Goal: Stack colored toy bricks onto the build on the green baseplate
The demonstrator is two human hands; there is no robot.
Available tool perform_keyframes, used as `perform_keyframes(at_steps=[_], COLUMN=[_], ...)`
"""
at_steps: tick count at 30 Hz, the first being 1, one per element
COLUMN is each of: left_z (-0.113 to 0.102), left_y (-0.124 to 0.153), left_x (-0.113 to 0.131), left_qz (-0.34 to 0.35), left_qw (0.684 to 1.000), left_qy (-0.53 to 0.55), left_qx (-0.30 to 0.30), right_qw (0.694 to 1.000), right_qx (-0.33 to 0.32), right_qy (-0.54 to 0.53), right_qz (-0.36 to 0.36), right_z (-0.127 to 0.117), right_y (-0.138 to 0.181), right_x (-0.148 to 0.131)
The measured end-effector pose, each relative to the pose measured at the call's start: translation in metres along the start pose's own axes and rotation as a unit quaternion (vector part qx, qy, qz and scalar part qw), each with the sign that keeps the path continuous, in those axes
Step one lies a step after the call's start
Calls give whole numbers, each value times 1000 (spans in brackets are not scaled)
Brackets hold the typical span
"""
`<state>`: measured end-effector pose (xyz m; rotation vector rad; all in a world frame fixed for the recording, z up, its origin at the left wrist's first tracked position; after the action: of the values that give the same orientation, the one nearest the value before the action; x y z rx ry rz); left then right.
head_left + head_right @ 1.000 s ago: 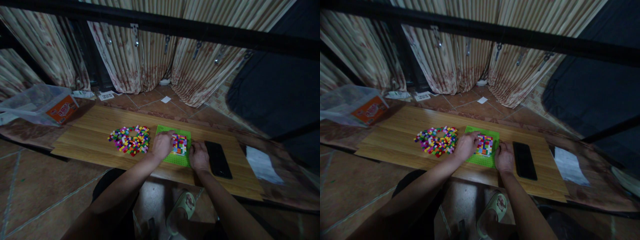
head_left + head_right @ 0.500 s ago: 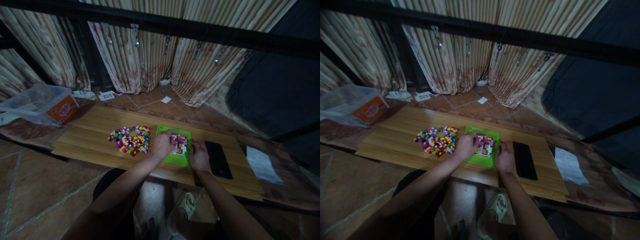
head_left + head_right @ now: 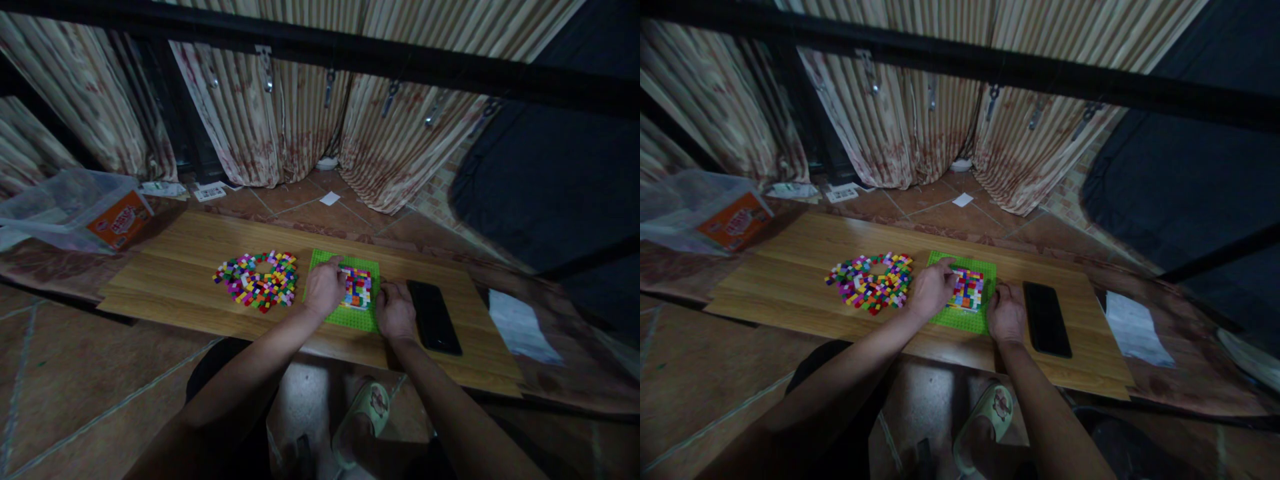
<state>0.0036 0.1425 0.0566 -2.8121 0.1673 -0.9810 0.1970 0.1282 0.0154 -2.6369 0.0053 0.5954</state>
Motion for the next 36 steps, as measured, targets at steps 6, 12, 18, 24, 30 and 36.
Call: perform_keyframes(at_steps=[6,12,18,24,30,36], left_z=[-2,-2,1,-11,-61,-96], left_y=[1,1,5,7,-4,-15], left_x=[-4,-2,-6,-14,-69,-132], left_qz=[-27,-25,-11,-3,-86,-149], left_qw=[1000,999,998,999,991,967], left_qy=[12,32,58,23,-63,-197], left_qx=[11,18,19,35,78,62], right_qw=[1000,1000,1000,1000,1000,1000], right_qx=[9,9,3,5,2,-6], right_qy=[-2,-2,-2,4,-2,12], right_qz=[-10,-5,-9,-15,-15,-17], right_z=[-2,-2,-1,2,2,6], right_y=[0,0,1,2,2,2], right_x=[-1,-2,-2,3,4,6])
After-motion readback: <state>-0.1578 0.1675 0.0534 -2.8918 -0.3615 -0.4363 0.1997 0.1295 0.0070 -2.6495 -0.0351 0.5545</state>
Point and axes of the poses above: each hand's wrist, its own y-axis away from the middle knuckle, its own z-axis out of the palm, x = y × z, the point moved 9 cm from there along -y, towards the middle knuckle, and after that the axes turned 4 degrees about z, right-handed, at the moved point
